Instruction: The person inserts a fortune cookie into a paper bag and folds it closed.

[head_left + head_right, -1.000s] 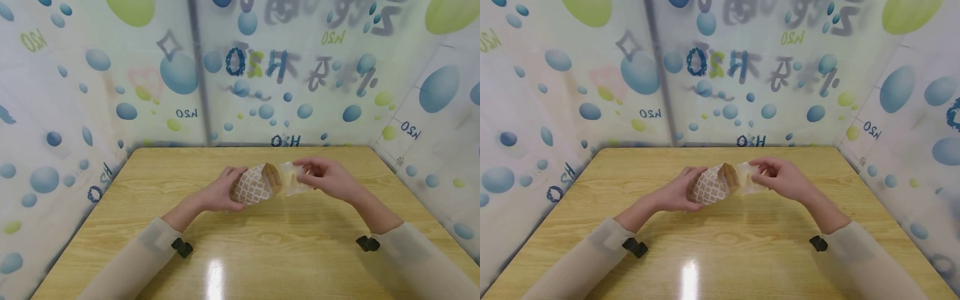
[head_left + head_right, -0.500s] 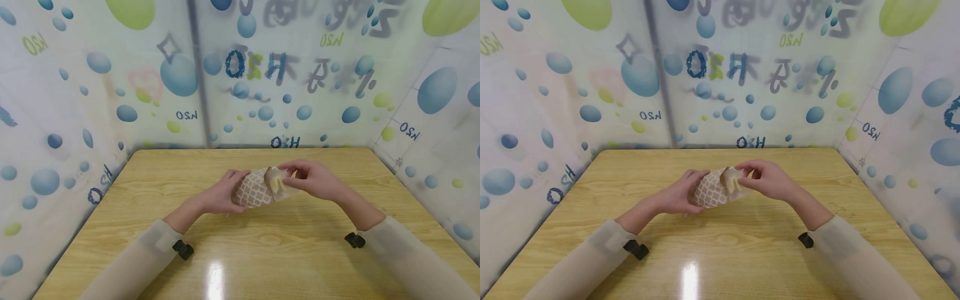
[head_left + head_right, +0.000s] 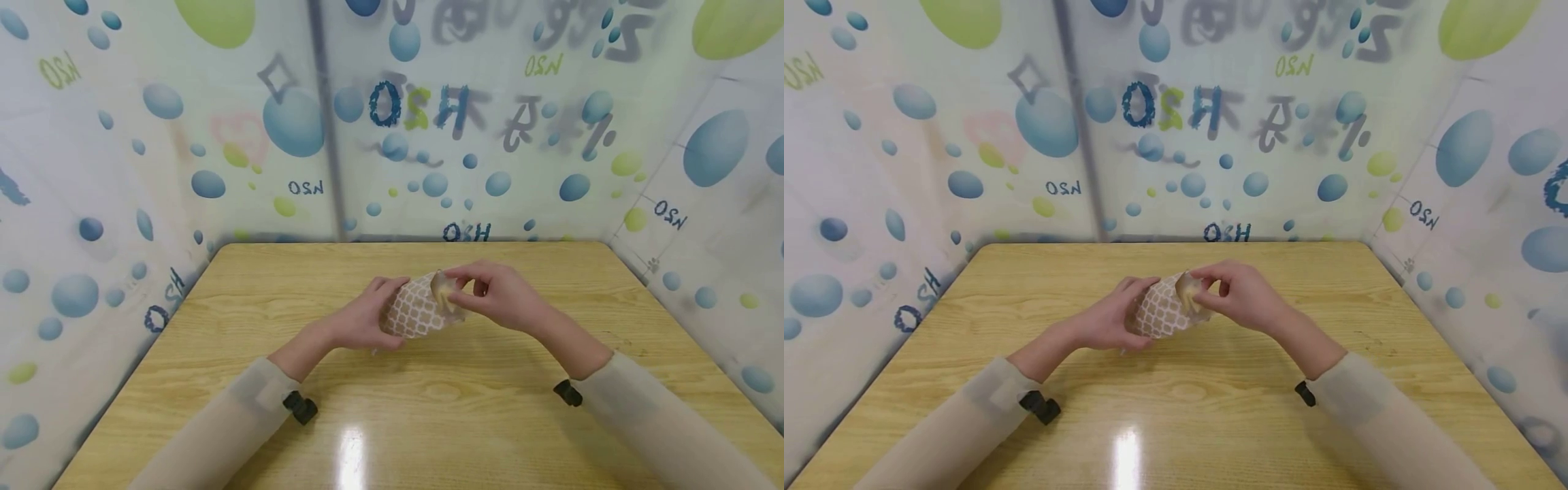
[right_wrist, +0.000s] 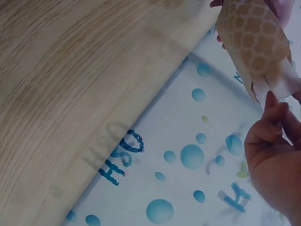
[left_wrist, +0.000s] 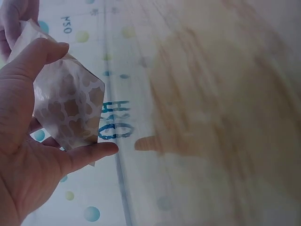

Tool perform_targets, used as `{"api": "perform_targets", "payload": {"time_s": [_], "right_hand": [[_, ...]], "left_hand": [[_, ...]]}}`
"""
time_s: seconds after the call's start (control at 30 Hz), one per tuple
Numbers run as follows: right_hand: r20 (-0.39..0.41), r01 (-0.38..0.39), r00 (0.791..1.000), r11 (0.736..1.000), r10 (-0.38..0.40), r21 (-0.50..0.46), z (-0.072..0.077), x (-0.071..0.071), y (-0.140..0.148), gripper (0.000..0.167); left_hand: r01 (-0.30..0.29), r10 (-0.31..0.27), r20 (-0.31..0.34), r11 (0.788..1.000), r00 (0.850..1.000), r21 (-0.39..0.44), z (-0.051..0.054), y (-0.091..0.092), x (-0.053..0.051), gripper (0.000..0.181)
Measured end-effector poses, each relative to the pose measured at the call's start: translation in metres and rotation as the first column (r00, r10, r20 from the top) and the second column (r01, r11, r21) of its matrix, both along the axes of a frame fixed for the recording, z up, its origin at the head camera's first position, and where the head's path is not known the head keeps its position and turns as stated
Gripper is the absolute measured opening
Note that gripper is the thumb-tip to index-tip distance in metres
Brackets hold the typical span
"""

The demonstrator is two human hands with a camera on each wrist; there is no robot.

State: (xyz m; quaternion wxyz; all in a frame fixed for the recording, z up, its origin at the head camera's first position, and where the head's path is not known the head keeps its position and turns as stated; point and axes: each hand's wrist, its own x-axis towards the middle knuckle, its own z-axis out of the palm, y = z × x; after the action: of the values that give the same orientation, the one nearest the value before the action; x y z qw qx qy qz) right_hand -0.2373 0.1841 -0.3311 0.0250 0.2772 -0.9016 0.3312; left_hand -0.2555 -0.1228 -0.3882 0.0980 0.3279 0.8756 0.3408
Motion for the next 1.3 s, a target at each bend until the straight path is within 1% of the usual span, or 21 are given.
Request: {"api": "perform_targets", "payload": {"time_s": [0.13,0.27,0.4,0.5,0.6,0.67,0.9,1.13,1.3], "right_hand": [[0.004,-0.018,1.0,1.0,0.018,-0.003,0.0,0.002,-0.006,0.038],[0.041,-0.032,0.999,0.999,0.033,-0.005,0.001,0.006,-0.009,0.038],[0.071,-0.015,0.997,0.999,0.019,-0.051,-0.001,0.008,-0.006,0.049],[0.057,0.03,0.998,0.996,-0.025,-0.084,-0.001,0.008,0.002,0.053],[0.04,0.06,0.998,0.994,-0.057,-0.089,-0.001,0.01,0.009,0.049],[0.027,0.057,0.998,0.995,-0.055,-0.078,-0.002,0.01,0.012,0.047],[0.033,0.022,0.999,0.995,-0.019,-0.094,-0.01,0.008,0.011,0.047],[0.022,0.04,0.999,0.995,-0.038,-0.088,-0.011,0.007,0.01,0.05],[0.038,0.042,0.999,0.995,-0.039,-0.089,-0.012,0.007,0.01,0.05]], "left_hand": [[0.001,-0.001,-0.01,1.0,1.0,0.006,0.0,0.0,0.0,0.112],[-0.002,0.002,-0.005,1.0,1.0,0.005,0.001,-0.001,0.0,0.111],[-0.015,0.015,0.003,1.0,1.0,0.007,0.0,-0.002,0.0,0.112],[-0.027,0.027,0.003,1.0,1.0,0.009,0.0,-0.003,-0.001,0.113],[-0.035,0.035,-0.004,0.999,0.999,0.009,0.001,-0.004,-0.001,0.113],[-0.039,0.039,-0.008,0.999,0.999,0.007,0.0,-0.005,-0.001,0.113],[-0.043,0.043,-0.001,0.999,0.999,0.016,0.001,-0.005,0.0,0.113],[-0.041,0.041,-0.009,0.999,0.999,0.015,-0.001,-0.005,-0.001,0.114],[-0.037,0.037,-0.009,0.999,0.999,0.013,0.0,-0.005,-0.001,0.113]]}}
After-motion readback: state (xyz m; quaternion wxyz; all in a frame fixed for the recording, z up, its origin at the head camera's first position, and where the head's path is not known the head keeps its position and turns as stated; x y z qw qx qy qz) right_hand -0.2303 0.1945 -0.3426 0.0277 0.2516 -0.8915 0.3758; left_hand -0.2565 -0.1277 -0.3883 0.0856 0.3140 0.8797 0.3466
